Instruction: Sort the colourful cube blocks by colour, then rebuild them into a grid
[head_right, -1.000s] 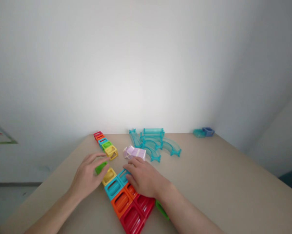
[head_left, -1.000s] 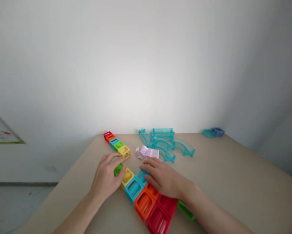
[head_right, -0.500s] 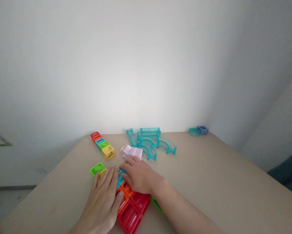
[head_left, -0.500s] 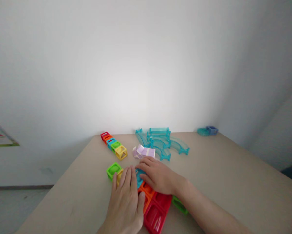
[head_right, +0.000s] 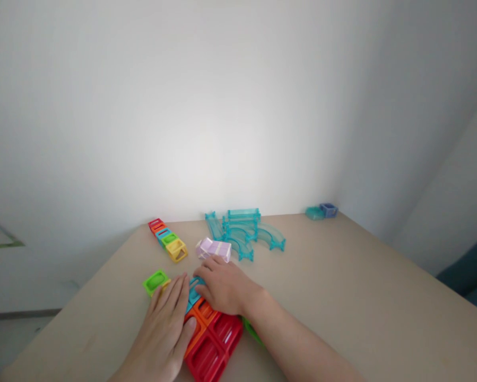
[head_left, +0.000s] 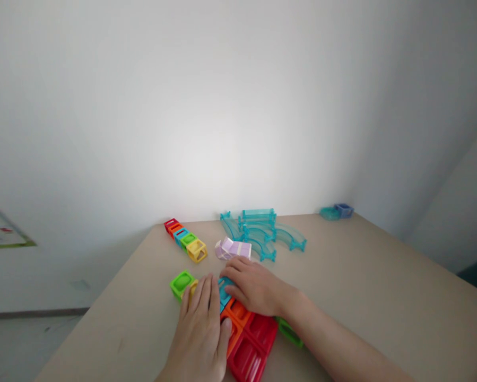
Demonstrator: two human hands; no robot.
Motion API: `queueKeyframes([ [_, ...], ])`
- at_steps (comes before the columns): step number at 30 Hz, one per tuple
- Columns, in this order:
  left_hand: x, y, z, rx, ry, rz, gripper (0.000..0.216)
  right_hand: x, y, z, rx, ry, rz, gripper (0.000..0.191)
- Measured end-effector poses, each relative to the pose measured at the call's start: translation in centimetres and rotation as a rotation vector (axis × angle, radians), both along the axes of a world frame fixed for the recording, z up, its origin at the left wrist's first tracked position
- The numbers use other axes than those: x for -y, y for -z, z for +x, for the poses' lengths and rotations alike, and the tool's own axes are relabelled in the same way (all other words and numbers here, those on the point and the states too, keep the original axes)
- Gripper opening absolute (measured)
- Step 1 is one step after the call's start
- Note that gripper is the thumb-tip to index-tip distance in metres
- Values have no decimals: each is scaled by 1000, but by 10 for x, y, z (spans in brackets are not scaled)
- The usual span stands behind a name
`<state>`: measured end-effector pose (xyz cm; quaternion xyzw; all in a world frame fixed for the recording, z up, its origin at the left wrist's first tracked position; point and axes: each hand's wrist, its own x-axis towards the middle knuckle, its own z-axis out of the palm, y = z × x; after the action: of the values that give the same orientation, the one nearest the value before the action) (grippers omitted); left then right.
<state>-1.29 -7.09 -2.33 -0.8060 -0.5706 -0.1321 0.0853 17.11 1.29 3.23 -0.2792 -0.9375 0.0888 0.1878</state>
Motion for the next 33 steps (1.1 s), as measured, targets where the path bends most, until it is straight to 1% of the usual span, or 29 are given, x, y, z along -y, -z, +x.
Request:
queueKeyframes([
  [6,0,2,-9,16,103,61,70,-1,1,0,-12,-5,-81,25],
  [9,2,-4,-12,29,149,48,72,-1,3,-1,-12,12,-91,23],
  [12,5,-15,-14,32,216,-36,66,-2,4,-3,6,39,-86,19],
  [14,6,-20,-15,37,216,-71,65,-2,6,-3,19,58,-77,18],
  [17,8,-20,-15,74,185,-58,66,-5,8,-2,21,94,-58,20],
  [19,10,-19,-15,98,187,-64,75,-6,9,-1,13,109,-53,21],
  [22,12,-20,-14,89,184,-141,108,-6,8,1,16,108,-57,22],
  [23,12,-21,-13,78,173,-171,116,-5,7,2,18,102,-54,22],
  [25,12,-22,-10,68,142,-204,121,-2,3,1,5,89,-31,23],
  [27,10,-21,-8,71,117,-202,117,3,-2,0,-30,75,5,25],
  [29,8,-20,-6,86,108,-167,111,7,-7,0,-63,29,23,25],
  [31,6,-19,-7,103,109,-131,105,9,-12,1,-74,-69,-5,28],
  [33,5,-20,-8,112,113,-125,100,10,-15,2,-70,-164,-68,36],
])
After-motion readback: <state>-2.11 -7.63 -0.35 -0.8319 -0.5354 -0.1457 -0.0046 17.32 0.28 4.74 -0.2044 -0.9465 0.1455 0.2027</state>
